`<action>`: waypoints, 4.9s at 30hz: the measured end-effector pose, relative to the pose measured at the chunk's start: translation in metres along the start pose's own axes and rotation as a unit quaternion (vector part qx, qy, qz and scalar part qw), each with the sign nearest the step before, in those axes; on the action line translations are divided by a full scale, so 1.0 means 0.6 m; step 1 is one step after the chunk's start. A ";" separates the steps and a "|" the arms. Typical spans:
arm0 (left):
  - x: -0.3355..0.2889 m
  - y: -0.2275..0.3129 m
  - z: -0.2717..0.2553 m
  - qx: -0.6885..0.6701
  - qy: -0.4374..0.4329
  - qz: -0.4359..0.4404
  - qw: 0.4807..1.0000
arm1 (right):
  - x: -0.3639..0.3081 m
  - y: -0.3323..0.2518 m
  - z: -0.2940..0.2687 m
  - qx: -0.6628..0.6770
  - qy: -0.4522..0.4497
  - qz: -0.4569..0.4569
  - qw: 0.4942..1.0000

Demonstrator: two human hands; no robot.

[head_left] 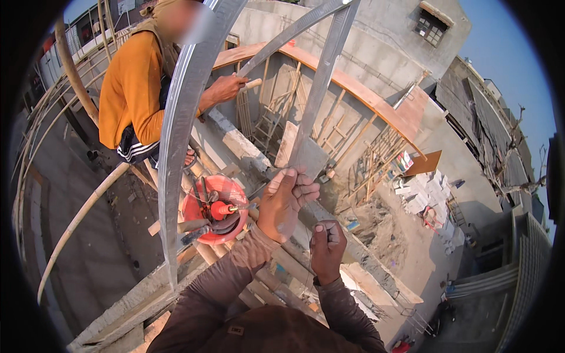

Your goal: The person aligns a metal frame channel against a concrete beam and uses a hammer to drive a nail through the metal into the concrete, securing the frame in place while a co-worker assists from above.

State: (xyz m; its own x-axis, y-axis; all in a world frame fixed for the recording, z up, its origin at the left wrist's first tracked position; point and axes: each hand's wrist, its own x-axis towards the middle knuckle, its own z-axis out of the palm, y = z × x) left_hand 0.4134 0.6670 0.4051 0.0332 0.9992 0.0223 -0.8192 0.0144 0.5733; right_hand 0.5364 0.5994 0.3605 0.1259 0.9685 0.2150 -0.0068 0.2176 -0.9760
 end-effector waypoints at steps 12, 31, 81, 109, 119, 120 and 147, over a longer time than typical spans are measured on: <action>-0.024 -0.026 0.002 0.163 -0.016 -0.016 0.986 | -0.020 0.002 -0.014 -0.169 0.068 -0.119 0.976; -0.007 -0.030 -0.034 0.020 0.014 -0.079 0.997 | -0.025 0.012 -0.039 -0.204 0.067 -0.150 0.965; 0.080 0.065 0.020 0.107 0.034 0.119 0.987 | -0.094 0.090 -0.128 0.420 -0.165 0.289 0.844; 0.039 0.001 0.043 0.189 -0.129 0.043 0.973 | 0.081 -0.031 -0.153 -0.172 -0.008 -0.017 0.985; 0.044 -0.011 0.033 0.127 -0.095 0.039 0.987 | 0.085 -0.028 -0.165 -0.154 0.025 0.116 0.981; 0.050 -0.009 0.030 0.115 -0.064 0.009 0.991 | 0.081 -0.036 -0.177 0.176 -0.031 0.111 0.978; 0.111 0.016 0.108 0.363 -0.134 0.222 0.895 | 0.113 -0.075 -0.125 0.313 -0.175 0.200 0.912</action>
State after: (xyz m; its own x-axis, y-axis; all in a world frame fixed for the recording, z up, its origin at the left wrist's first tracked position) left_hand 0.4451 0.7313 0.4652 0.0129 0.8536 0.5208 -0.2002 -0.5081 0.8377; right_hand 0.6195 0.6460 0.4161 -0.3343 0.9412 -0.0485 -0.5608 -0.2401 -0.7924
